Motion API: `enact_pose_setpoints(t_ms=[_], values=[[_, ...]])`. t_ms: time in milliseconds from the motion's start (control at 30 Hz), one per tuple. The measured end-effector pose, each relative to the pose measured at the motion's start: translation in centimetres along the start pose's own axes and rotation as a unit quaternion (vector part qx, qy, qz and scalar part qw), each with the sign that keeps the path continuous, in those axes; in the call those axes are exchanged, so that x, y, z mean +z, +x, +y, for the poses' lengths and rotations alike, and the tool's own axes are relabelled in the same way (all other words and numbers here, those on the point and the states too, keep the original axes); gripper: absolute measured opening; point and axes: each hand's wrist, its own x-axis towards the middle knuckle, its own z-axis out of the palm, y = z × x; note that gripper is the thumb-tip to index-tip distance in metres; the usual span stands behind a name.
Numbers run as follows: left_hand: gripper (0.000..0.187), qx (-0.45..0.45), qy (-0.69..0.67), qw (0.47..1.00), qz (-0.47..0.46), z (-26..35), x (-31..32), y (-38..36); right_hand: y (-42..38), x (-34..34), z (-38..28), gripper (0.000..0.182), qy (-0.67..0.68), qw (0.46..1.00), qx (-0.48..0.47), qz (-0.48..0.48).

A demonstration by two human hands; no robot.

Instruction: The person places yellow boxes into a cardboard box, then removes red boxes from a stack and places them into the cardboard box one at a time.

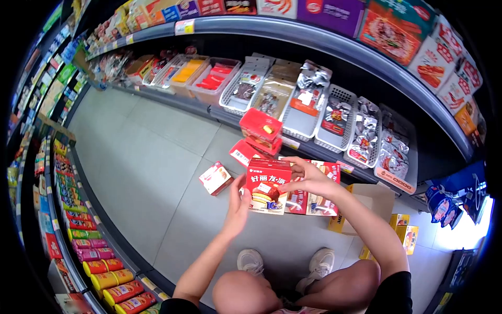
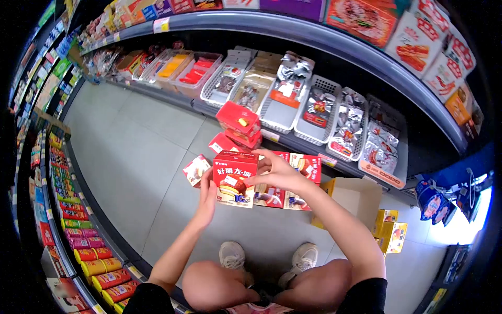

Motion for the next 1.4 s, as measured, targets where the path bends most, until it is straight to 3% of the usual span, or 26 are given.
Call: enact_pose_setpoints(t_ms=[67,133,267,467,767,967,1033,1167,1267,1333,1400], values=[[0.058,-0.013,-0.023,0.999,-0.047,1.7,1.5,1.1,-1.4,-1.4,-0.7,0.071,-0.016,1.000,-0.012,0.014],[0.058,-0.093,-0.045,0.989,-0.101,2.3,2.8,1.8,-2.3,-2.6,-0.2,0.072,0.010,1.000,-0.015,0.025],[0.056,-0.067,-0.038,0.986,-0.145,3.0,5.4,2.4,-3.6,-4.5,2.6,0.074,0.077,0.994,-0.051,0.053],[0.054,-0.070,-0.005,0.982,-0.178,3.2,7.4,2.2,-5.7,-5.3,4.1,0.068,0.146,0.985,-0.019,0.090],[0.051,-0.081,-0.037,0.987,-0.136,1.2,7.9,2.1,-5.8,-4.8,5.4,0.071,0.132,0.984,-0.021,0.119],[0.057,-0.113,-0.042,0.993,-0.012,4.4,5.6,4.9,-5.5,-5.9,4.2,0.078,0.136,0.975,-0.074,0.160],[0.059,-0.143,-0.049,0.980,-0.133,4.9,4.4,6.5,-5.5,-5.7,3.3,0.079,0.104,0.980,-0.067,0.156],[0.066,-0.164,0.037,0.962,-0.213,5.8,4.4,7.8,-4.2,-5.2,4.4,0.080,0.050,0.992,-0.061,0.103],[0.070,-0.154,0.060,0.965,-0.202,4.9,4.9,8.8,-4.1,-4.7,4.5,0.075,0.030,0.994,-0.047,0.097],[0.072,-0.154,0.073,0.971,-0.167,4.3,5.0,9.2,-4.5,-4.4,3.6,0.067,0.114,0.986,0.035,0.117],[0.058,-0.195,0.018,0.979,-0.064,3.7,5.3,8.8,-3.9,-4.3,5.0,0.066,0.144,0.980,0.055,0.129]])
